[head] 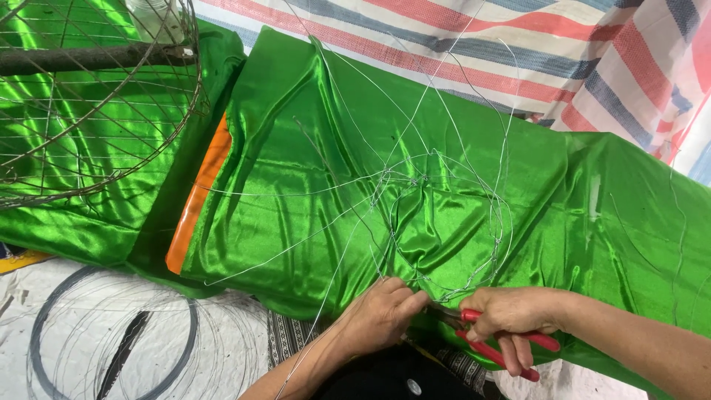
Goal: Assembling a circular wire frame by cutting and bending thin metal wires using pliers.
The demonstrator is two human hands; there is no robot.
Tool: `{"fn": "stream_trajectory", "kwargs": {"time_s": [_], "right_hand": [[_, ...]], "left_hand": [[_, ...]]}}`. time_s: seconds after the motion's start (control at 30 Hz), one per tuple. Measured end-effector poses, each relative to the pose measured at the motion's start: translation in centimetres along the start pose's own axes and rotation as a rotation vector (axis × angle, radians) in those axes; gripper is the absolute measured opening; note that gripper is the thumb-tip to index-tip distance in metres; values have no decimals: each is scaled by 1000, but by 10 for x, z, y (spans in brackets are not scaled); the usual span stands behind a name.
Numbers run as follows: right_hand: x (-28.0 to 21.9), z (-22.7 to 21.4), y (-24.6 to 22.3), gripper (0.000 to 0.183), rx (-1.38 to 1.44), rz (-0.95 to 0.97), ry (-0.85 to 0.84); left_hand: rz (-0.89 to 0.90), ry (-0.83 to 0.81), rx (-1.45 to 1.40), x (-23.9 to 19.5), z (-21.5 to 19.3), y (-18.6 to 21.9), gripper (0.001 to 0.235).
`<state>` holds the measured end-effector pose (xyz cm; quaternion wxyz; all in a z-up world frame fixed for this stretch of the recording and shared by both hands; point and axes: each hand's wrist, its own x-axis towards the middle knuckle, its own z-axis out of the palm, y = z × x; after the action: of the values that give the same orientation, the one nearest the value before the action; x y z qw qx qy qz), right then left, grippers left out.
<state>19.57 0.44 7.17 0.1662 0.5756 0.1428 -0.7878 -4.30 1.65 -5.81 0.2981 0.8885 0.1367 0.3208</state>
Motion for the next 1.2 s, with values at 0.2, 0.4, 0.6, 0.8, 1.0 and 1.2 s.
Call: {"fn": "stream_trajectory", "kwargs": {"time_s": [0.2,0.4,0.6,0.8,1.0,1.2], "right_hand": [[4,1,-2,12,-74,3,12],[8,1,-4,8,-169,-13,36],[11,2,2,8,-58,-66,87],[13,24,14,8,2,-118,235],[30,44,36,14,139,-204,345],[57,43,67,11,290,-418,332]], "left_hand": [[16,-5,22,-6,12,-6,36],[40,21,14,-1,4,-4,37],[30,-18,17,-1,3,-4,32],[26,18,49,-3,10,-4,14],[-61,-27,21,1,6,2,39],[-98,-16,-6,5,6,6,42]]}}
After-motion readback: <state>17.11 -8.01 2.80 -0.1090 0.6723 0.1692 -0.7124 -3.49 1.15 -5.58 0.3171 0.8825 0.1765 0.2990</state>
